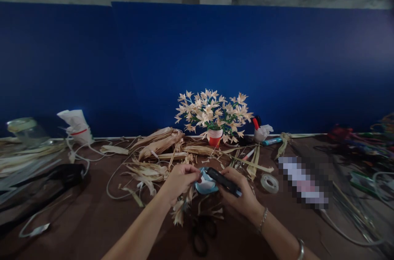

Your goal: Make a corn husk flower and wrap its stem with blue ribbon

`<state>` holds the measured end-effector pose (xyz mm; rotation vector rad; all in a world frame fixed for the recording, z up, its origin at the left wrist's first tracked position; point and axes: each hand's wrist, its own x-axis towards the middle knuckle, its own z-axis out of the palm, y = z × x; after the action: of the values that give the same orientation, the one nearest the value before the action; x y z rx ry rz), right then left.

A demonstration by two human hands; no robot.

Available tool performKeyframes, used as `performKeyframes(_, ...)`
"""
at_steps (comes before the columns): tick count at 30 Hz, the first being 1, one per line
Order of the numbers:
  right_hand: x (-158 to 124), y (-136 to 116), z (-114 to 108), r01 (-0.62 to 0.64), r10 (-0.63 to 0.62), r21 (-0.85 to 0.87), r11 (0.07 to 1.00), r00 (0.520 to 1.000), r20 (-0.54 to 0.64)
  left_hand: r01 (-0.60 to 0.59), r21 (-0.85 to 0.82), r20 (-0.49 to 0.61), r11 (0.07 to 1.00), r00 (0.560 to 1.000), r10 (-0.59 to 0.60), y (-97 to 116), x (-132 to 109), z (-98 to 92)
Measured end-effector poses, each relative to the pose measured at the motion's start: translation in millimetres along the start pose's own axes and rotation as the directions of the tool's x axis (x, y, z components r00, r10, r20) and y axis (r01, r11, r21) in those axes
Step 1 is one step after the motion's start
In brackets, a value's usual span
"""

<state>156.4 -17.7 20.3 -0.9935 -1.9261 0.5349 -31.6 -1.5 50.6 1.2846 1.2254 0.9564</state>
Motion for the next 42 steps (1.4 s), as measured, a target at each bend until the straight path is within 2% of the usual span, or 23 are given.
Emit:
performKeyframes(6,0.4,1.4,-0.4,0.048,-0.047,-0.012,0.999,0.999,0.021,0.012,0.017,-0.008,1.000,1.000,-0.012,-0.4,-0.2,0.1)
performKeyframes(9,0.4,1.4,-0.5,0.045,-0.045,-0.023,0.999,0.999,-0.003,0.017,0.013,-0.011,1.000,1.000,-0.017,0.9,-0.8,0.1)
performKeyframes(19,0.2,-1.4,-1.3,0.047,-0.046,-0.037,0.998,0.998,0.030,0.030,-0.025,0.012,0.999,0.999,-0.030,-1.9,1.6,-0.8)
performKeyframes(42,-0.3,0.6,-2.2,0.063,-0.061,-0.058,0.996,0.998,0.030,0.002,0.004,0.019,1.000,1.000,-0.002,-4.4,1.7,-0.4)
